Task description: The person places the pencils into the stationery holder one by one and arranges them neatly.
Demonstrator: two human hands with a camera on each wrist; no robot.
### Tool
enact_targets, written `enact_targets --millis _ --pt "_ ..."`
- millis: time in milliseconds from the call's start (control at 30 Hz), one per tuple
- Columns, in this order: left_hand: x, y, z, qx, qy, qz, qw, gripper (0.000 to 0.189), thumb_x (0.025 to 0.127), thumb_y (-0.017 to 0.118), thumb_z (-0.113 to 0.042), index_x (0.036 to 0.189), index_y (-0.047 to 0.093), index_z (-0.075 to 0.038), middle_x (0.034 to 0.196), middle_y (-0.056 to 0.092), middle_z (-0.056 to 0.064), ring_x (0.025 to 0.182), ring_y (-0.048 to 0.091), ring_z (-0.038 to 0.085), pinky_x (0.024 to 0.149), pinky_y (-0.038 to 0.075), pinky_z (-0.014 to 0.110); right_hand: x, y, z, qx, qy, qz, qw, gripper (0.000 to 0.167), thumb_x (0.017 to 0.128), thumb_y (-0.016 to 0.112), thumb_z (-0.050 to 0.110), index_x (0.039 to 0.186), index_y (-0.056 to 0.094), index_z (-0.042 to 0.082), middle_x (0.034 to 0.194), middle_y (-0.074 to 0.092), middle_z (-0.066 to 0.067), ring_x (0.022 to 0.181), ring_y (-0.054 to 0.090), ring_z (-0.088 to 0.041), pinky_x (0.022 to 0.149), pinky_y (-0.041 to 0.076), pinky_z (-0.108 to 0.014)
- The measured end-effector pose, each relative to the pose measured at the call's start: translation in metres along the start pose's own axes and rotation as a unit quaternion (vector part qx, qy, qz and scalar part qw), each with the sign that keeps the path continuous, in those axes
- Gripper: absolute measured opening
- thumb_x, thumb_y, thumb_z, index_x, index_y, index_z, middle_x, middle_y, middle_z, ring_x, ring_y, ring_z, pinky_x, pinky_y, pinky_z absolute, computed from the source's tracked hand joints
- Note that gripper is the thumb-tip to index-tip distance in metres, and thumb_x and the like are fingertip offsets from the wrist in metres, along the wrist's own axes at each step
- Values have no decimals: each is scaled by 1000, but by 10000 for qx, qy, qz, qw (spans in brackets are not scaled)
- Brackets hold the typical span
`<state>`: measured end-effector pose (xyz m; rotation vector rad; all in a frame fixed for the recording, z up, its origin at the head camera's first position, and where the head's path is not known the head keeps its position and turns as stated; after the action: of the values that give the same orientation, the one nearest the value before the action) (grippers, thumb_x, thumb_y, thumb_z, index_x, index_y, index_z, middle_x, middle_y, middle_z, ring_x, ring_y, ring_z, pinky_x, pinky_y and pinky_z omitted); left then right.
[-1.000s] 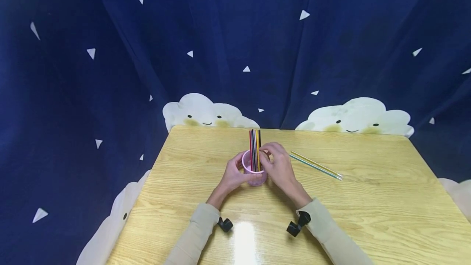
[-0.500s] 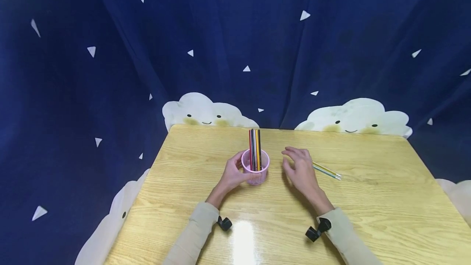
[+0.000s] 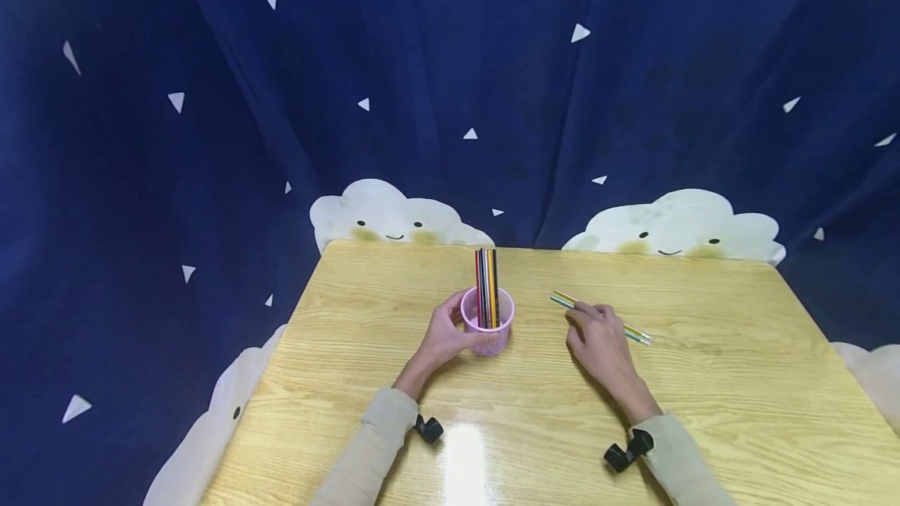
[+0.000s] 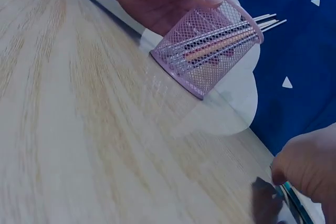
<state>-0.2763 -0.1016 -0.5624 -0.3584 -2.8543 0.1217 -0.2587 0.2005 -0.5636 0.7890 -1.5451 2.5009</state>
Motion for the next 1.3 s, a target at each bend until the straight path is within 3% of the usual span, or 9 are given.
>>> enact_targets --millis 233,467,600,800,1033,1300 --pt "0 0 0 29 -49 -22 10000 85 71 95 -7 147 56 -8 138 66 12 125 64 28 111 51 40 -3 2 -2 -124 47 207 9997 26 93 65 6 116 75 -2 132 66 -26 115 55 -48 84 43 -58" --pt "-1 1 1 35 -40 3 10000 86 71 95 -7 147 56 -8 138 66 11 125 64 26 111 51 39 -1 4 1 62 -34 266 9996 21 91 65 3 108 75 -4 120 69 -26 107 60 -51 86 48 -62" --pt "-2 0 0 56 -87 23 9999 86 70 95 -7 147 57 -8 138 66 10 126 63 26 112 50 38 -2 7 4 -36 -254 315 9992 22 90 65 1 108 75 -6 116 71 -27 101 64 -49 88 52 -61" --pt "-1 1 -1 1 -68 -5 10000 86 70 95 -6 147 56 -7 139 66 13 127 63 30 113 49 42 -2 6 8 -657 -708 430 9944 23 91 69 1 112 74 -5 115 72 -22 101 65 -42 93 53 -54" --pt "0 0 -1 16 -69 10 10000 86 71 95 -8 148 56 -8 139 65 12 127 63 29 113 49 41 0 6 10 -582 -1114 327 9915 16 89 72 -8 104 76 -3 104 73 -20 89 67 -38 80 55 -49" --pt "0 0 -1 61 -69 12 10000 87 71 95 -9 148 55 -7 140 65 13 127 63 29 113 49 41 4 1 10 -229 -832 530 9949 26 81 73 -7 107 76 -2 109 73 -19 94 67 -39 83 56 -51"
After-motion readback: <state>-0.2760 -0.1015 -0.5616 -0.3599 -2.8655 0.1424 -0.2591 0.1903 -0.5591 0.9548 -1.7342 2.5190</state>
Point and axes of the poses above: each hand's wrist, its own x-axis towards the middle knuckle, its own y-axis out of the palm, z = x × y, the point moved 2 cm from there along x, towards the middle knuckle
